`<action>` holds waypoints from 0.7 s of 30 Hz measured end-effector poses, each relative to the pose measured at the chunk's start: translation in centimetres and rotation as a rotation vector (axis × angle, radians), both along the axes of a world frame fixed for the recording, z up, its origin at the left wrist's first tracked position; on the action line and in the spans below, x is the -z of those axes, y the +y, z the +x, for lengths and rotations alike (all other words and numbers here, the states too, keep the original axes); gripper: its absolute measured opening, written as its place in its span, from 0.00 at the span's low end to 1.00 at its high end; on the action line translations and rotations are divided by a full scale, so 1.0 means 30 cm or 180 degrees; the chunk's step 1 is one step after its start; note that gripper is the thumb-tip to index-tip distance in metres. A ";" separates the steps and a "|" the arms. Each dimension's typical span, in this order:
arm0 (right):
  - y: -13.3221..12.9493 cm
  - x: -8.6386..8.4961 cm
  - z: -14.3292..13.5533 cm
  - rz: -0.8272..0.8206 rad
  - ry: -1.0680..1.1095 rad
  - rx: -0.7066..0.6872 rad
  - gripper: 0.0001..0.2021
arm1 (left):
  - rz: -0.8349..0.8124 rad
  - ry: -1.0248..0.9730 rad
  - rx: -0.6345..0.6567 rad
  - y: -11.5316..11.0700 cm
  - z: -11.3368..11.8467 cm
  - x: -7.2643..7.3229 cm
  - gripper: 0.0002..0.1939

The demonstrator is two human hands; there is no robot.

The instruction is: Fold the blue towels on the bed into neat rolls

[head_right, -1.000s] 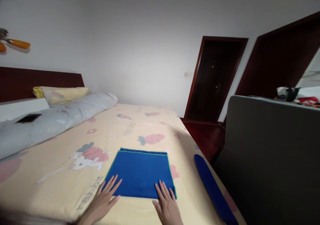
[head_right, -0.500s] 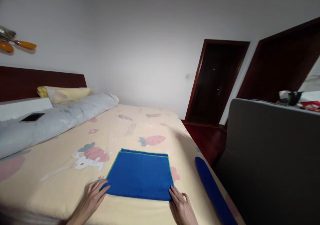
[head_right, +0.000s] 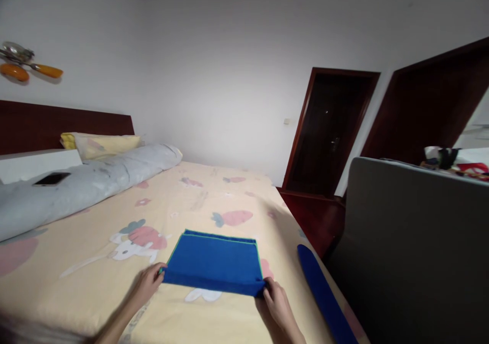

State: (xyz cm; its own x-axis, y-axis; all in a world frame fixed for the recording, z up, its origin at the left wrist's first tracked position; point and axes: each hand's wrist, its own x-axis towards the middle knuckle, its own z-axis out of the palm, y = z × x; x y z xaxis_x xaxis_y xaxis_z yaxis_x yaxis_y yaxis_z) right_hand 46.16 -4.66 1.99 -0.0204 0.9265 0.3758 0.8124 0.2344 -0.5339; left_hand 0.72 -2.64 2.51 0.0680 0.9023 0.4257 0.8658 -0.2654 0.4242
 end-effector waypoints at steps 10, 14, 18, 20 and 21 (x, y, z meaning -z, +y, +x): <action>0.036 0.066 -0.103 0.0944 -0.1046 0.0626 0.15 | 0.0327 0.0731 -0.0660 0.009 0.111 0.061 0.21; 0.009 0.086 -0.349 0.1082 -0.0920 -0.0425 0.22 | 0.0554 0.1067 0.0555 -0.033 0.320 0.105 0.29; 0.020 0.116 -0.486 0.0789 -0.0868 -0.0947 0.27 | 0.0295 0.1209 0.0885 -0.046 0.467 0.135 0.34; 0.027 0.124 -0.467 0.0665 -0.0924 -0.0909 0.27 | 0.0151 0.1190 0.0809 -0.036 0.447 0.135 0.32; 0.027 0.126 -0.438 0.0603 -0.0966 -0.0860 0.27 | 0.0100 0.1180 0.0768 -0.029 0.415 0.131 0.31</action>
